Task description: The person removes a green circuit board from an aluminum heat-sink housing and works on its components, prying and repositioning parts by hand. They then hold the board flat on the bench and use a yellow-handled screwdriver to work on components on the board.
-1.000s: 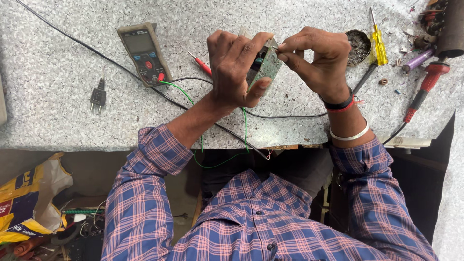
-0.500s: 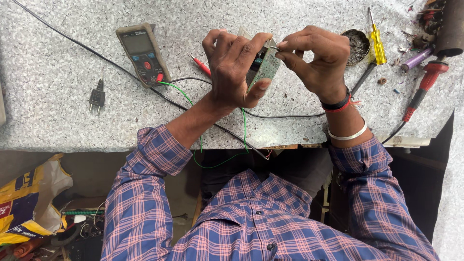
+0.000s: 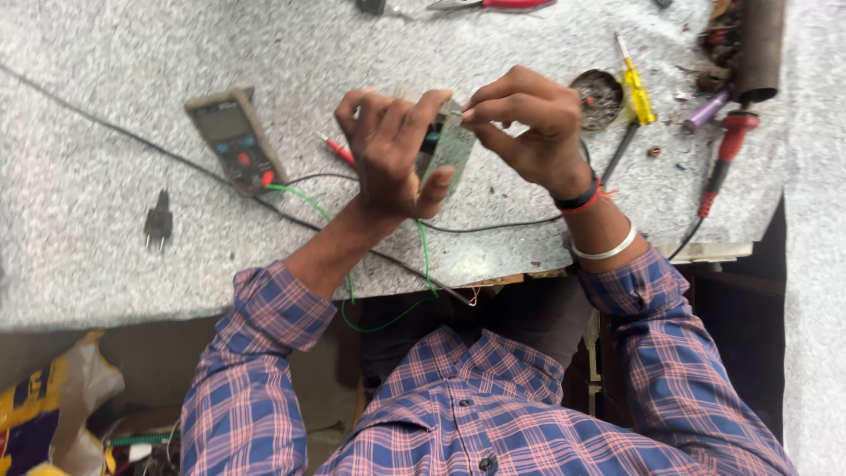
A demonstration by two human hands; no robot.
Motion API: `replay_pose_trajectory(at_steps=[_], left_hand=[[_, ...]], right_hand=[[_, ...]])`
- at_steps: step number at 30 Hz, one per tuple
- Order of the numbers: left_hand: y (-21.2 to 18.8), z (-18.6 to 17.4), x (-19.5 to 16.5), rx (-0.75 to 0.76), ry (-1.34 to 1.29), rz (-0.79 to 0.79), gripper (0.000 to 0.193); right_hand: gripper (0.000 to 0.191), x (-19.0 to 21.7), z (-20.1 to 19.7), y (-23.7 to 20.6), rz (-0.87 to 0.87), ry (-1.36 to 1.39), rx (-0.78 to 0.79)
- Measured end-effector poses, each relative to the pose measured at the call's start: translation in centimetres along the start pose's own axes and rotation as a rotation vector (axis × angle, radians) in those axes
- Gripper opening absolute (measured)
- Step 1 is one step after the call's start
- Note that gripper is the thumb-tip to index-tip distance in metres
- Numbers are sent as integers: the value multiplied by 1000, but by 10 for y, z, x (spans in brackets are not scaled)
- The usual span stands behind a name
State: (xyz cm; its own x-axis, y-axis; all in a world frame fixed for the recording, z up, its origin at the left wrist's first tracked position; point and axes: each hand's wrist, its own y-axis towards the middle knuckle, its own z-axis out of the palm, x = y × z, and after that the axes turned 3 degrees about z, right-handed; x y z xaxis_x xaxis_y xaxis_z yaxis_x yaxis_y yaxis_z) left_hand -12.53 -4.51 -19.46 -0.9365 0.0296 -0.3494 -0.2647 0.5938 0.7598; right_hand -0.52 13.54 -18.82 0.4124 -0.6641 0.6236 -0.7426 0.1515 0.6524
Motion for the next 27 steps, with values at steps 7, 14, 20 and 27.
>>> replay_pose_trajectory(at_steps=[7,14,20,27], left_hand=[[28,9,-33,31,15,-7,80],[43,28,-55,41,31,-3,81],[48,49,-59,45,12,-1,83],[41,54,-50,53,-34,7,83]], right_hand=[[20,15,-42,4,37,14,3],[22,14,-74,-3,41,27,0],[22,-1,-87,-11,82,51,13],[21,-13,-82,-15,25,7,-7]])
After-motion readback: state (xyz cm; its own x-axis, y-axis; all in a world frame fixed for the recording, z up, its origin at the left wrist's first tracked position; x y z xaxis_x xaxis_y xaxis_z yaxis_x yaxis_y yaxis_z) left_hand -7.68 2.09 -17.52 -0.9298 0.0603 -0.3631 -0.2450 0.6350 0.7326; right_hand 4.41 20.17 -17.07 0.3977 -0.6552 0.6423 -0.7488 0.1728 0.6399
